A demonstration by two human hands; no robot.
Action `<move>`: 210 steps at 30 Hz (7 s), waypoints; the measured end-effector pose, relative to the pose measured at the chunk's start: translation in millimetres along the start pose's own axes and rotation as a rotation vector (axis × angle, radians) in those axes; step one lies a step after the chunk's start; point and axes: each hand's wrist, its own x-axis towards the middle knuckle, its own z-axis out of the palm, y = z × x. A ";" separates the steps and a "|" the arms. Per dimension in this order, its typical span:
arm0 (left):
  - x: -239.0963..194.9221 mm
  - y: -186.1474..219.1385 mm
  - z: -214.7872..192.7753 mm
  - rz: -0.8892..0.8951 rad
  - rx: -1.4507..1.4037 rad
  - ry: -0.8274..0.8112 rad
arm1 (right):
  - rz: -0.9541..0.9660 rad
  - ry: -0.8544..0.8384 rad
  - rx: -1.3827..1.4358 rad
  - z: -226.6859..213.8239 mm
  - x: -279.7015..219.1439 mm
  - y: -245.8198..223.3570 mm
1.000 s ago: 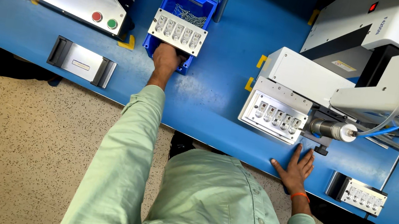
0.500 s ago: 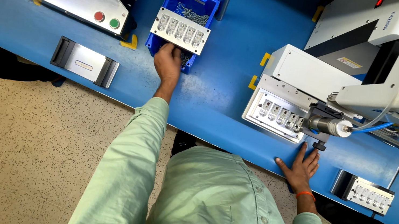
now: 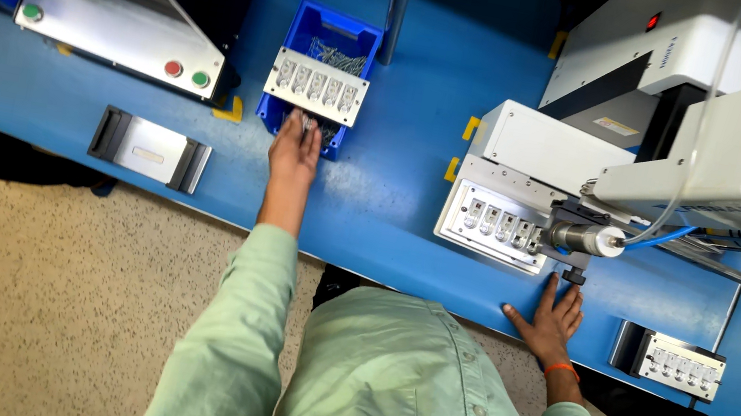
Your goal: The person places small metal pins into a white plastic housing at a workstation, then uses a pneumatic press to secure them. They repeat this process for multiple units, moving finished assemblies to a blue bin.
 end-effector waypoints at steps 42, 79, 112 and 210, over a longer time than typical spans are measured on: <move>-276.4 -16.6 68.9 -0.221 0.608 -0.571 | -0.366 0.095 0.665 -133.1 -92.8 -150.2; -310.5 -101.8 71.7 -0.362 0.665 -0.466 | -0.373 0.644 0.609 -203.7 -39.2 -92.3; -332.4 -109.7 69.9 -0.331 0.767 -0.482 | -0.391 0.444 0.177 -193.1 -1.7 -79.1; -323.5 -129.5 50.3 -0.418 0.943 -0.513 | -0.389 0.585 0.329 -188.6 -5.4 -70.3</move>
